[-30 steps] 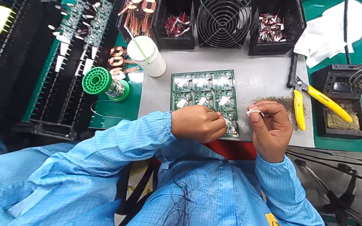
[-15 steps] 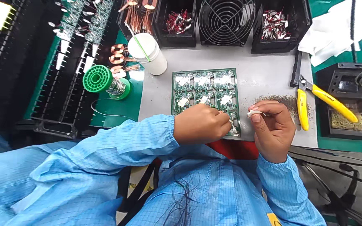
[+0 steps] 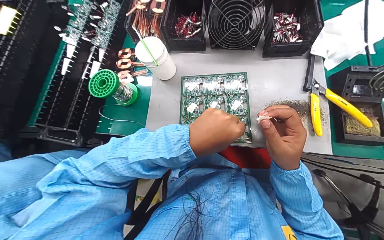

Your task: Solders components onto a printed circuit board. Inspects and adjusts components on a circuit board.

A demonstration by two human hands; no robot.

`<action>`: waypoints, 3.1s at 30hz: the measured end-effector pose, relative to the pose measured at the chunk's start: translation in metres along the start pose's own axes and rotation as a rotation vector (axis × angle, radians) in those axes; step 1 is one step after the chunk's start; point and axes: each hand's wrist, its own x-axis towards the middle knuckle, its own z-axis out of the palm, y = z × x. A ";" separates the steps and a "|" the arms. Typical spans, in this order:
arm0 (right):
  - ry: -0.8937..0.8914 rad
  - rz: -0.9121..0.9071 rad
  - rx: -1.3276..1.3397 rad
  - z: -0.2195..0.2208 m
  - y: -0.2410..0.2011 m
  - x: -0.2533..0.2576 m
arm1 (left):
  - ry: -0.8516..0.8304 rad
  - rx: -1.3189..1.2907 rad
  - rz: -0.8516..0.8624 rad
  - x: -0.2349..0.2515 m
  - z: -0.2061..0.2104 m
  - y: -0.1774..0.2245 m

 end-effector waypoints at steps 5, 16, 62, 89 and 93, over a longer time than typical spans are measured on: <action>-0.003 -0.001 0.012 0.000 0.001 0.001 | 0.040 -0.001 -0.036 -0.005 0.003 0.001; -0.009 0.002 0.009 0.000 0.000 0.000 | 0.149 0.279 -0.074 -0.004 0.018 0.025; -0.059 -0.014 -0.164 0.001 0.000 -0.002 | 0.183 -0.077 -0.243 -0.069 -0.025 -0.033; -0.162 -0.032 -0.141 -0.004 0.004 -0.002 | 0.171 0.240 -0.220 -0.084 -0.019 -0.050; -0.174 -0.030 -0.139 -0.004 0.004 -0.002 | 0.181 0.268 -0.187 -0.084 -0.017 -0.052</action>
